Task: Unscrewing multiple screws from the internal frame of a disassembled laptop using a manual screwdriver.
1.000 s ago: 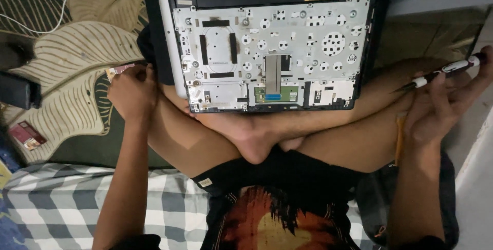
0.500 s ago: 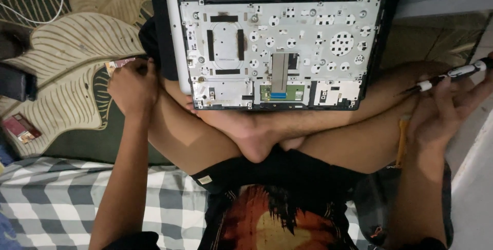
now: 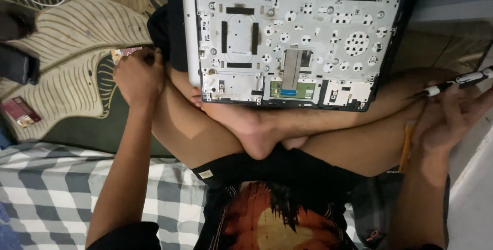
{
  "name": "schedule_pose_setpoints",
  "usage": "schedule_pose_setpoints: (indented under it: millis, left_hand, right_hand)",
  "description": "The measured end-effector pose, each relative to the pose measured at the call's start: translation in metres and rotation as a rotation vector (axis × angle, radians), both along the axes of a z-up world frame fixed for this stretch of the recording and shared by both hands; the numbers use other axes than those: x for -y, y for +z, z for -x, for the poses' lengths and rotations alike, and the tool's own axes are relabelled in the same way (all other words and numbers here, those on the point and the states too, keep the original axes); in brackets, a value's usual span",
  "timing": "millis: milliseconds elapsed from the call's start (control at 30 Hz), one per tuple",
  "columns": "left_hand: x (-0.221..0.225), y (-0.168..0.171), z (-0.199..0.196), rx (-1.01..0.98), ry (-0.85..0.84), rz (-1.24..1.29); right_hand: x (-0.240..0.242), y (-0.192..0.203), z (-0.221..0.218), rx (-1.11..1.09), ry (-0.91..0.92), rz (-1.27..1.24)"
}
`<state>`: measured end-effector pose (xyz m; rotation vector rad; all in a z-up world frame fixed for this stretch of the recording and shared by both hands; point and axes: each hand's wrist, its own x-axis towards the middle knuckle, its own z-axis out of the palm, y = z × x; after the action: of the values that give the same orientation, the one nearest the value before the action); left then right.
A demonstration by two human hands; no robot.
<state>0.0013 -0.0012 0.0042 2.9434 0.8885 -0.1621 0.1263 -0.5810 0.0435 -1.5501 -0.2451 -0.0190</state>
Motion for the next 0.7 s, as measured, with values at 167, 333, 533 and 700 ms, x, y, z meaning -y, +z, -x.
schedule_pose_setpoints:
  millis: [167, 333, 533, 700]
  left_hand:
    - [-0.003, -0.005, 0.001, 0.027, -0.022, 0.003]
    - [-0.004, -0.007, 0.003, 0.070, -0.050, -0.011]
    - [-0.002, -0.003, 0.001, 0.071, -0.031, 0.061]
    - [-0.001, 0.000, 0.000, 0.071, 0.001, 0.081]
  right_hand:
    - [0.002, -0.004, -0.002, -0.042, -0.116, 0.035]
    - [0.031, -0.035, 0.002, -0.142, -0.288, -0.044]
    - [0.021, -0.022, 0.002, -0.191, -0.225, -0.031]
    - [0.014, -0.016, 0.004, -0.192, -0.287, -0.010]
